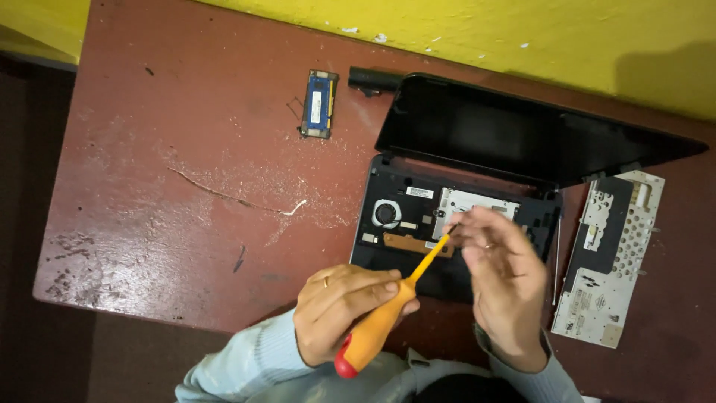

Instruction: The person is disassembling a laptop, first removing the keyboard and then using a screwdriver to manipulate internal components.

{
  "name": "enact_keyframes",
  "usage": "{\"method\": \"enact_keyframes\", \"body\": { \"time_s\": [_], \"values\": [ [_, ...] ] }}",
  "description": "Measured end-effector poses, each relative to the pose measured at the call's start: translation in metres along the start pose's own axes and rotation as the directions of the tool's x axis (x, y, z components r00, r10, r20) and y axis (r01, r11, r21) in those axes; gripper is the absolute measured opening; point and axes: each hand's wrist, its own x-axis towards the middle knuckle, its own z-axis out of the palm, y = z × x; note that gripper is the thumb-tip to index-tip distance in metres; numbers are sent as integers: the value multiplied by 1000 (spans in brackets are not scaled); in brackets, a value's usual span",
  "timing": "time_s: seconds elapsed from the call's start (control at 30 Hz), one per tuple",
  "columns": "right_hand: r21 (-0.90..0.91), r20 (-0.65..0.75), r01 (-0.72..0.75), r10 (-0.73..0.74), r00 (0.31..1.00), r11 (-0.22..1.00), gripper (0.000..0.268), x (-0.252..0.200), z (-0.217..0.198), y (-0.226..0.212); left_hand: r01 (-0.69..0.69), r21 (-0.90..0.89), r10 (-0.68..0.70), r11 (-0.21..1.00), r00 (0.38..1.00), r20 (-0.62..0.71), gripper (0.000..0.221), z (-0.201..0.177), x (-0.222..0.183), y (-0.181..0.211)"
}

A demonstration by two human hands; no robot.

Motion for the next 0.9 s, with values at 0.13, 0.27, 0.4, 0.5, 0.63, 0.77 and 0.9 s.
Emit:
{"method": "enact_keyframes", "body": {
  "time_s": [0.13,0.27,0.4,0.5,0.63,0.77,0.9],
  "values": [
    [215,-42,-81,92,995,973,37,-5,1,7,18,-11,-18,1000,1000,-4,45,2,-1,7],
    [267,-158,-73,118,980,961,17,-9,-4,12,47,-33,-46,998,998,31,43,3,-1,14],
    [174,-294,-103,151,944,979,18,-18,-29,9,120,-61,-121,991,993,-5,35,18,-6,12],
    [-475,-519,-239,-50,853,847,9,-15,-51,-25,245,146,-239,958,969,-61,31,24,-31,-5],
    [-474,-638,-151,-221,738,867,5,-55,-161,20,138,236,-89,962,975,-205,24,31,-44,-45],
    [-829,-367,-149,-322,872,539,4,-80,-222,22,321,344,-125,883,865,-487,36,37,-50,-59],
    [-841,-163,-31,-199,966,540,11,-70,-229,21,262,228,-123,938,865,-486,24,39,-33,-75]
  ]
}}
